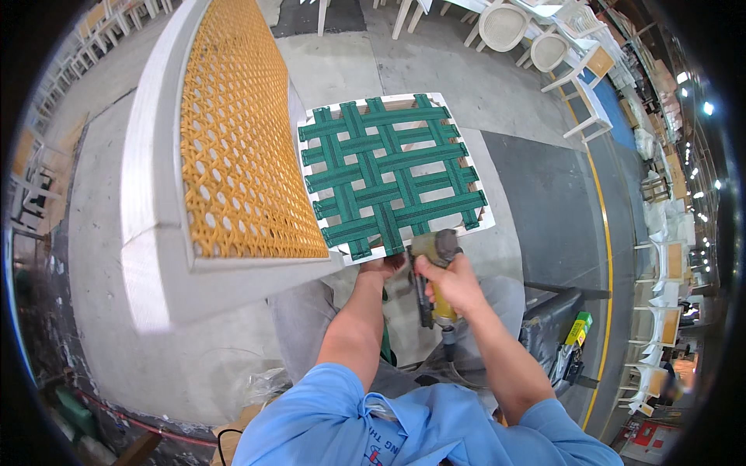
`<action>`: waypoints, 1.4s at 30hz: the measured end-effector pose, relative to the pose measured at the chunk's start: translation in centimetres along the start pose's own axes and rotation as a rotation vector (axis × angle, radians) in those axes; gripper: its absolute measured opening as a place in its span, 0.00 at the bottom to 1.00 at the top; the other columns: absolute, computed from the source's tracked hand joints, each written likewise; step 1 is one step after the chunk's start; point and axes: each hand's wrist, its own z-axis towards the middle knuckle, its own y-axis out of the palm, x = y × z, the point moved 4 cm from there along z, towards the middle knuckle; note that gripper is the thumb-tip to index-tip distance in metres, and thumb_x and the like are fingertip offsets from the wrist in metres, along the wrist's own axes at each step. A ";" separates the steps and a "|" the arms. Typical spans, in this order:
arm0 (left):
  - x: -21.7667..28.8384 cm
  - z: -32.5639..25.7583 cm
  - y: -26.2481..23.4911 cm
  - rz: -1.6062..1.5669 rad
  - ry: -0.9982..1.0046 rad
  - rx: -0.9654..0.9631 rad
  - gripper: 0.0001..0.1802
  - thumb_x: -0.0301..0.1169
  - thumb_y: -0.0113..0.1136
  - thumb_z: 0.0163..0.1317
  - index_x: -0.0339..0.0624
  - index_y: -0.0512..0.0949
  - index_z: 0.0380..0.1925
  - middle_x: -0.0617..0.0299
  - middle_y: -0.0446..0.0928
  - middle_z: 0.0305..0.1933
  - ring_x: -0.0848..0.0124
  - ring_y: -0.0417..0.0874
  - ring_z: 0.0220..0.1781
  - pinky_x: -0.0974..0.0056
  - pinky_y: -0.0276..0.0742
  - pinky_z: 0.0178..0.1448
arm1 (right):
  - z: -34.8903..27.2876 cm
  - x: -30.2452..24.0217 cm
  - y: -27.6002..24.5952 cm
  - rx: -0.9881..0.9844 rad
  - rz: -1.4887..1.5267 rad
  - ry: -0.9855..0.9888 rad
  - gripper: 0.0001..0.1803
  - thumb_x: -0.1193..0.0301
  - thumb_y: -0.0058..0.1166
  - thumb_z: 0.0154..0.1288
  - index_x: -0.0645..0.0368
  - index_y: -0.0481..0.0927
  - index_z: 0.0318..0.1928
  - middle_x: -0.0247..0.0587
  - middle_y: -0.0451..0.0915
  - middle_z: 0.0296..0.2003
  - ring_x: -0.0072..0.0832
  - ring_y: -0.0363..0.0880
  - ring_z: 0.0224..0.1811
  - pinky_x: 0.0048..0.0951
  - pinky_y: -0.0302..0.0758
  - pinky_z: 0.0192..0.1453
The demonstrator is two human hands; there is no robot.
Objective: The person weaves green plastic strips into a white chair seat frame, threading them through existing strips to form a grid pattern. They use a staple gun to secure the strips and scissors to trim excess material.
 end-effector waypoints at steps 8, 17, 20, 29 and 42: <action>-0.5 -7.6 -0.8 1.475 0.322 0.559 0.18 0.38 0.63 0.66 0.37 0.84 0.50 0.52 0.85 0.50 0.61 0.87 0.45 0.55 0.83 0.46 | -5.2 -0.7 -7.4 0.116 0.149 -0.167 0.16 0.60 0.67 0.70 0.62 0.81 0.40 0.34 0.80 0.27 0.21 0.75 0.20 0.28 0.72 0.22; 0.6 -16.3 6.7 1.383 0.398 -0.122 0.15 0.37 0.59 0.74 0.37 0.84 0.49 0.59 0.85 0.44 0.70 0.84 0.41 0.62 0.80 0.49 | -3.5 0.4 -7.4 -0.026 0.145 -0.156 0.20 0.58 0.65 0.72 0.65 0.81 0.48 0.39 0.84 0.37 0.23 0.76 0.20 0.30 0.74 0.22; 2.9 -15.4 9.5 1.228 0.509 -0.034 0.15 0.37 0.56 0.75 0.35 0.84 0.43 0.59 0.86 0.35 0.72 0.84 0.36 0.67 0.78 0.44 | -1.8 0.3 -5.5 -0.070 0.117 -0.108 0.18 0.60 0.67 0.71 0.63 0.81 0.44 0.35 0.81 0.31 0.22 0.76 0.21 0.29 0.74 0.22; 5.9 -10.5 9.9 1.202 0.583 0.086 0.19 0.38 0.54 0.77 0.31 0.85 0.39 0.57 0.88 0.37 0.72 0.85 0.37 0.66 0.78 0.47 | 3.8 0.4 -1.2 -0.103 -0.042 -0.003 0.20 0.58 0.69 0.69 0.63 0.81 0.41 0.33 0.79 0.26 0.21 0.76 0.20 0.28 0.74 0.23; 5.9 -11.1 10.1 1.140 0.529 0.134 0.21 0.40 0.55 0.75 0.29 0.85 0.40 0.57 0.88 0.37 0.72 0.85 0.39 0.65 0.77 0.48 | 4.1 0.4 0.3 -0.041 -0.208 0.023 0.21 0.57 0.70 0.67 0.65 0.80 0.40 0.33 0.79 0.22 0.22 0.77 0.18 0.28 0.73 0.22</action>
